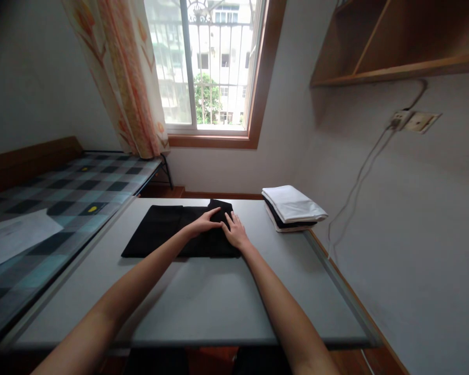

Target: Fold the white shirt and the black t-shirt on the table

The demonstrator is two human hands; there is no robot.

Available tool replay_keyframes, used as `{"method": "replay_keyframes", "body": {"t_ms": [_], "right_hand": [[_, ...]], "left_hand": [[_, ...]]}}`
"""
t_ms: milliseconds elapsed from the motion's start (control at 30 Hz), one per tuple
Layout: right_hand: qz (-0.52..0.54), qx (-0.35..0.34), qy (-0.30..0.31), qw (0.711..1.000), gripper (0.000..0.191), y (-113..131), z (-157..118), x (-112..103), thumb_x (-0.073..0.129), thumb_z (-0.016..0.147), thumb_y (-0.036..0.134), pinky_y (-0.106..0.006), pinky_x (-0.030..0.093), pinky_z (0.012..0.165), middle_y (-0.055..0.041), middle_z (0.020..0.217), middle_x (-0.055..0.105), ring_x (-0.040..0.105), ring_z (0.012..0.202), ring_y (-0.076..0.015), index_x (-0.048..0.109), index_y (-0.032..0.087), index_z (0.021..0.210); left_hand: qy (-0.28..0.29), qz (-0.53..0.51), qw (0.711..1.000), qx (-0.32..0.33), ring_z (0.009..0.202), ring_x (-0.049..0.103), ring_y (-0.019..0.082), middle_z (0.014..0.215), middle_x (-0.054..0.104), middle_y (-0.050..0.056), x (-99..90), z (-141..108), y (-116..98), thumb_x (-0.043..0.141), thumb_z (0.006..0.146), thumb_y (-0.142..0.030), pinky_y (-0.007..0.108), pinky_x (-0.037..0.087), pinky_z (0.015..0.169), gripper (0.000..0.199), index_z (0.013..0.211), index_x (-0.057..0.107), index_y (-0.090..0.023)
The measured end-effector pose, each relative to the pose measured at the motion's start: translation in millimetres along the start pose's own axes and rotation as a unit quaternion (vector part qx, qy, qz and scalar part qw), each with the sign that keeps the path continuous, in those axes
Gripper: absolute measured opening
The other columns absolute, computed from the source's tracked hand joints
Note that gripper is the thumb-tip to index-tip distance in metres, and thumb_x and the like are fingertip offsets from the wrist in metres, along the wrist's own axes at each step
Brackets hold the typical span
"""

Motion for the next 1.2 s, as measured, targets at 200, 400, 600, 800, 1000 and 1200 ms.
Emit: {"method": "replay_keyframes", "body": {"t_ms": [200, 400, 600, 800, 1000, 1200], "right_hand": [[0.003, 0.0, -0.002, 1.0, 0.071, 18, 6, -6, 0.021, 0.095, 0.063, -0.049, 0.02, 0.115, -0.0093, 0.16, 0.018, 0.013, 0.147, -0.0271, 0.028, 0.022, 0.152], [-0.082, -0.05, 0.016, 0.995, 0.072, 73, 11, 5, 0.017, 0.094, 0.066, -0.051, 0.012, 0.116, -0.0084, 0.161, 0.014, 0.007, 0.147, -0.0297, 0.03, 0.024, 0.151], [-0.196, -0.069, 0.051, 0.977, 0.069, 86, 2, 31, 0.025, 0.094, 0.065, -0.053, 0.012, 0.115, -0.0093, 0.159, 0.02, 0.011, 0.147, -0.0312, 0.037, 0.024, 0.148], [-0.202, -0.074, 0.036, 0.976, 0.066, 82, 0, 27, 0.028, 0.095, 0.06, -0.05, 0.017, 0.115, -0.0083, 0.159, 0.022, 0.014, 0.146, -0.0302, 0.034, 0.024, 0.149], [-0.204, -0.063, 0.034, 0.976, 0.064, 79, -2, 25, 0.026, 0.096, 0.06, -0.05, 0.017, 0.115, -0.0068, 0.158, 0.024, 0.015, 0.146, -0.0283, 0.036, 0.025, 0.148], [-0.209, -0.052, 0.039, 0.976, 0.066, 77, -3, 25, 0.025, 0.096, 0.06, -0.05, 0.015, 0.116, -0.0072, 0.158, 0.023, 0.015, 0.146, -0.0278, 0.036, 0.023, 0.149]], "left_hand": [[-0.006, -0.019, 1.0, 0.02, 0.132, 0.044, 0.031, 0.144, 0.048, 0.015, -11.5, -6, -18, 0.079, 0.059, -0.011, 0.041, 0.034, 0.112, 0.09, 0.142, 0.045, -0.015], [-0.038, -0.067, 0.991, -0.106, 0.111, 0.061, 0.029, 0.132, 0.058, 0.015, -67.1, -26, 17, 0.08, 0.059, -0.01, 0.04, 0.053, 0.091, 0.091, 0.142, 0.045, -0.02], [-0.055, -0.037, 0.991, -0.116, 0.115, 0.059, 0.031, 0.134, 0.055, 0.018, -84.6, -37, 48, 0.075, 0.059, -0.006, 0.041, 0.052, 0.093, 0.087, 0.141, 0.045, -0.013], [-0.062, 0.105, 0.988, 0.091, 0.137, 0.038, 0.032, 0.145, 0.046, 0.015, -75.2, -28, 12, 0.068, 0.054, 0.001, 0.042, 0.027, 0.116, 0.088, 0.139, 0.048, -0.013], [-0.095, 0.082, 0.992, -0.016, 0.129, 0.047, 0.033, 0.138, 0.054, 0.015, -88.2, -26, 38, 0.077, 0.057, -0.009, 0.044, 0.036, 0.11, 0.081, 0.134, 0.054, -0.014], [-0.102, 0.029, 0.993, -0.056, 0.124, 0.052, 0.03, 0.134, 0.057, 0.013, -90.8, -32, 47, 0.084, 0.054, -0.014, 0.041, 0.042, 0.104, 0.084, 0.133, 0.055, -0.017]]}}
Point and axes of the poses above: each hand's wrist, its own z-axis towards the middle knuckle, its own x-axis out of the palm, y = z × x, the point moved 9 cm from there along z, towards the middle knuckle
